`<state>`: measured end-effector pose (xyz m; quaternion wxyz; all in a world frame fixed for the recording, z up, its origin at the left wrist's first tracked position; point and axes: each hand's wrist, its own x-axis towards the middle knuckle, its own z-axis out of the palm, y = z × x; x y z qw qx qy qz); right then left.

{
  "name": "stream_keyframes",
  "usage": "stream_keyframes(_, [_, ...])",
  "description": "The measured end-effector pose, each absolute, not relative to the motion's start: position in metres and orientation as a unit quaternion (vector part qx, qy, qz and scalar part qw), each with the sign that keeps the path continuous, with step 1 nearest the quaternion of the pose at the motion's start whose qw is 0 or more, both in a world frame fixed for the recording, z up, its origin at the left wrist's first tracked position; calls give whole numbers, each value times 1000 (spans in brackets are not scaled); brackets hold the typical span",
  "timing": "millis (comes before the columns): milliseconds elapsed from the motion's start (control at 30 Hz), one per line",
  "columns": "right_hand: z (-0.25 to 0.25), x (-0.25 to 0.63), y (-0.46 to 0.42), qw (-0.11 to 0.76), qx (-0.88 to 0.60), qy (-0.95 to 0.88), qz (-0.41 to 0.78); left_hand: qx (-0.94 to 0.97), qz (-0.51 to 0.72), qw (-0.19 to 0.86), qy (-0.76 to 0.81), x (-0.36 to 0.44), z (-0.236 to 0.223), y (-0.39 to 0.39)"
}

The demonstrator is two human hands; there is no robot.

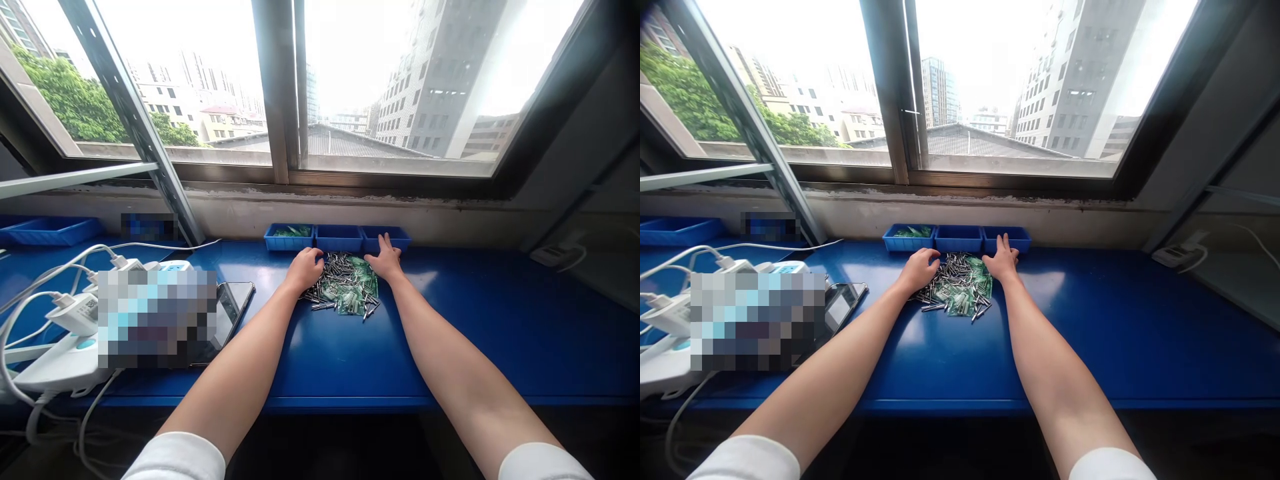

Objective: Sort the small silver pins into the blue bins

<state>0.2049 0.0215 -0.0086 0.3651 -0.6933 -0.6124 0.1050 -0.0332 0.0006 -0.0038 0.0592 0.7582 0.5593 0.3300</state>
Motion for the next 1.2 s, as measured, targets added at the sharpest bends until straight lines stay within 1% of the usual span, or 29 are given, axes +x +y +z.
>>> stream_keyframes(67, [-8, 206, 20, 397, -691, -595, 104, 758, 331, 57, 560, -34, -3, 1])
stream_keyframes(233, [-7, 212, 20, 517, -687, -508, 49, 761, 332, 60, 554, -34, 0, -2])
stream_keyframes(333, [-7, 212, 19, 539, -665, -513, 54, 774, 320, 61, 543, -34, 1, -3])
stream_keyframes(433, [-6, 203, 16, 515, -615, -593, 66, 785, 311, 61, 532, -32, 0, -2])
stream_keyframes(600, [1, 181, 4, 403, -524, -747, 59, 800, 302, 60, 515, -30, -1, -2])
stream_keyframes(700, [3, 174, -2, 349, -525, -775, 50, 805, 301, 55, 508, -30, -1, -3])
stream_keyframes(900, [-1, 172, 3, 290, -574, -764, 52, 802, 295, 53, 517, -28, -2, -4])
stream_keyframes(1000, [-7, 172, 8, 290, -573, -764, 59, 801, 298, 55, 517, -27, -3, -4])
stream_keyframes(1200, [-2, 172, 5, 373, -539, -751, 84, 801, 307, 51, 512, -29, -4, -2])
